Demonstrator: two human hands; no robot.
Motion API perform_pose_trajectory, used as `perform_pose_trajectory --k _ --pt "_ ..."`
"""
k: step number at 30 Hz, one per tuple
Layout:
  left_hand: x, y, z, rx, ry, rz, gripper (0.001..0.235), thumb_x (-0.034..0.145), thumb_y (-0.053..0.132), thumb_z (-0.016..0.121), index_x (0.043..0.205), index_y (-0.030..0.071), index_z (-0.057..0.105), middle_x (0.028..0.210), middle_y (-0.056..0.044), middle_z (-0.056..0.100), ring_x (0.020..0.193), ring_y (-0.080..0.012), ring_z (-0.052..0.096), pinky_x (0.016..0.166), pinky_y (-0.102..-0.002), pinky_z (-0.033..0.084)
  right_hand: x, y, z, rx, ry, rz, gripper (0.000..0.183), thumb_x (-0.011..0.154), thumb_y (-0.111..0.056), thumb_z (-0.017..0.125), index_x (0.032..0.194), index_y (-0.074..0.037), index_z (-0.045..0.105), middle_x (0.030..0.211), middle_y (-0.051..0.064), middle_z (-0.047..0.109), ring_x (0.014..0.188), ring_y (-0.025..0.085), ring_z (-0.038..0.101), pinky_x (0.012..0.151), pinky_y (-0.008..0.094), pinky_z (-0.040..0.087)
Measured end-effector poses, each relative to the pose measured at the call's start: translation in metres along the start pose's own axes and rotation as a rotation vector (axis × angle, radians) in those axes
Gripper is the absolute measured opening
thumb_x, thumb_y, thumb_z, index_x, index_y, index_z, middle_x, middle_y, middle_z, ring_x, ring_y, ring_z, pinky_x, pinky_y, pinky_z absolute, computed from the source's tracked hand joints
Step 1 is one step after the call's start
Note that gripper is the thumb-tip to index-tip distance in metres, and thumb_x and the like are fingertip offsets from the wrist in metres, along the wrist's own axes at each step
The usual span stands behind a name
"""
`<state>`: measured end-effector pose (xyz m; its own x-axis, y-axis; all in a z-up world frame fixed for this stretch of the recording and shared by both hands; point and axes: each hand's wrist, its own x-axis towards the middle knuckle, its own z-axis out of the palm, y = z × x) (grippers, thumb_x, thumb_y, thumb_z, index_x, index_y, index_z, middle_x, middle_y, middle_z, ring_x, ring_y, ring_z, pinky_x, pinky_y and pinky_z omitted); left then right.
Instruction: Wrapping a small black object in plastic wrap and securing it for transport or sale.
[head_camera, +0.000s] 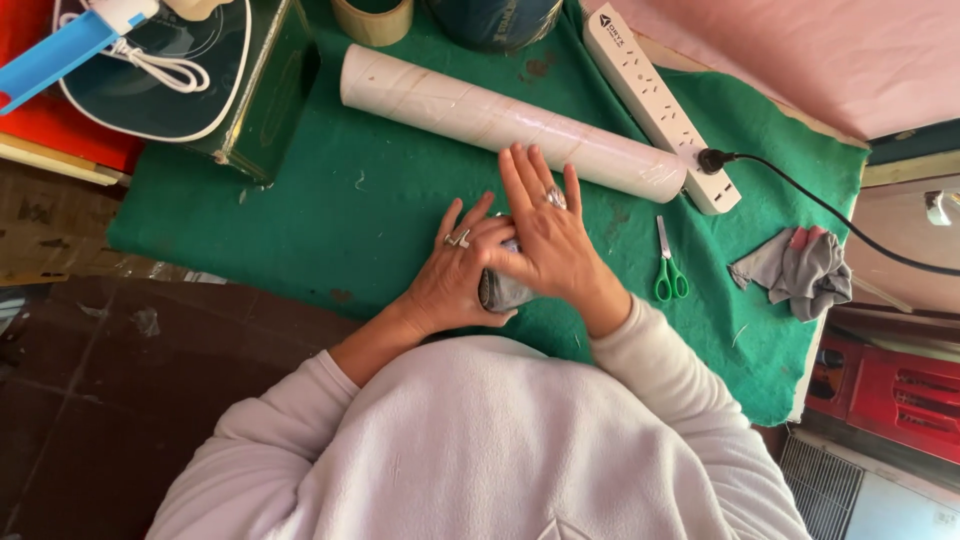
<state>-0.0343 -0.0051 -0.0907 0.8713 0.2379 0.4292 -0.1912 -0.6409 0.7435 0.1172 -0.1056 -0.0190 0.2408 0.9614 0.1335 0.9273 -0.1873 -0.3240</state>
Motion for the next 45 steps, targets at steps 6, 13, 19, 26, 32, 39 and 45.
perform_pose_trajectory --k 6,13,19,26,32,39,45 --pt "-0.006 -0.006 0.004 0.031 -0.004 0.016 0.116 0.056 0.036 0.098 0.146 0.010 0.031 0.155 -0.012 0.043 0.156 -0.0389 0.023 0.127 -0.064 0.005 0.000 0.012 -0.013 -0.025 0.255 0.040 0.080 0.111 -0.056 0.048 0.164 0.001 0.027 0.170 0.026 0.033 0.162 0.044 0.024 0.131 0.058 0.016" --pt "-0.012 -0.008 0.009 0.103 0.135 0.016 0.106 0.076 0.055 0.085 0.152 0.008 0.028 0.158 -0.013 0.041 0.157 -0.0414 0.021 0.126 -0.067 0.005 -0.044 -0.033 0.012 -0.007 0.294 -0.287 0.086 0.099 -0.057 0.059 0.155 0.003 0.034 0.160 0.026 0.035 0.154 0.043 0.029 0.126 0.060 0.021" --pt "-0.011 -0.010 0.014 0.245 -0.021 -0.105 0.089 0.091 0.054 0.063 0.160 0.007 0.033 0.165 -0.017 0.034 0.158 -0.0443 0.012 0.125 -0.066 0.006 -0.024 -0.058 0.011 -0.184 0.002 -0.079 0.086 0.097 -0.053 0.060 0.157 0.005 0.040 0.163 0.027 0.040 0.156 0.041 0.032 0.128 0.055 0.024" --pt "-0.008 -0.007 0.010 0.256 -0.083 -0.124 0.100 0.084 0.058 0.070 0.161 0.008 0.032 0.168 -0.024 0.023 0.157 -0.0440 0.010 0.125 -0.065 0.004 0.019 -0.070 -0.002 -0.204 -0.035 -0.032 0.113 0.079 -0.081 0.054 0.150 0.006 0.038 0.155 0.031 0.036 0.148 0.043 0.029 0.117 0.062 0.018" --pt "-0.011 -0.008 0.008 0.191 0.010 -0.036 0.114 0.065 0.059 0.087 0.154 0.011 0.033 0.166 -0.017 0.027 0.157 -0.0441 0.012 0.125 -0.066 0.007 0.004 -0.010 -0.010 0.321 0.131 -0.101 0.099 0.097 -0.070 0.055 0.161 0.000 0.031 0.168 0.030 0.026 0.159 0.043 0.025 0.129 0.052 0.021" --pt "-0.013 0.006 -0.003 0.222 0.080 0.102 0.119 0.061 0.044 0.097 0.152 0.004 0.031 0.161 -0.020 0.030 0.151 -0.0464 0.025 0.122 -0.067 0.015 -0.069 0.015 -0.022 0.444 0.192 -0.054 0.098 0.081 -0.051 0.081 0.153 0.002 0.040 0.157 0.022 0.048 0.148 0.040 0.046 0.125 0.048 0.035" --pt "-0.010 0.011 0.000 0.209 0.111 0.118 0.105 0.059 0.028 0.098 0.146 0.008 0.042 0.148 -0.012 0.048 0.139 -0.0334 0.046 0.117 -0.052 0.036 -0.068 -0.017 -0.030 -0.057 0.046 -0.026 0.099 0.066 -0.034 0.094 0.145 0.003 0.047 0.145 0.020 0.057 0.143 0.036 0.049 0.123 0.055 0.031"
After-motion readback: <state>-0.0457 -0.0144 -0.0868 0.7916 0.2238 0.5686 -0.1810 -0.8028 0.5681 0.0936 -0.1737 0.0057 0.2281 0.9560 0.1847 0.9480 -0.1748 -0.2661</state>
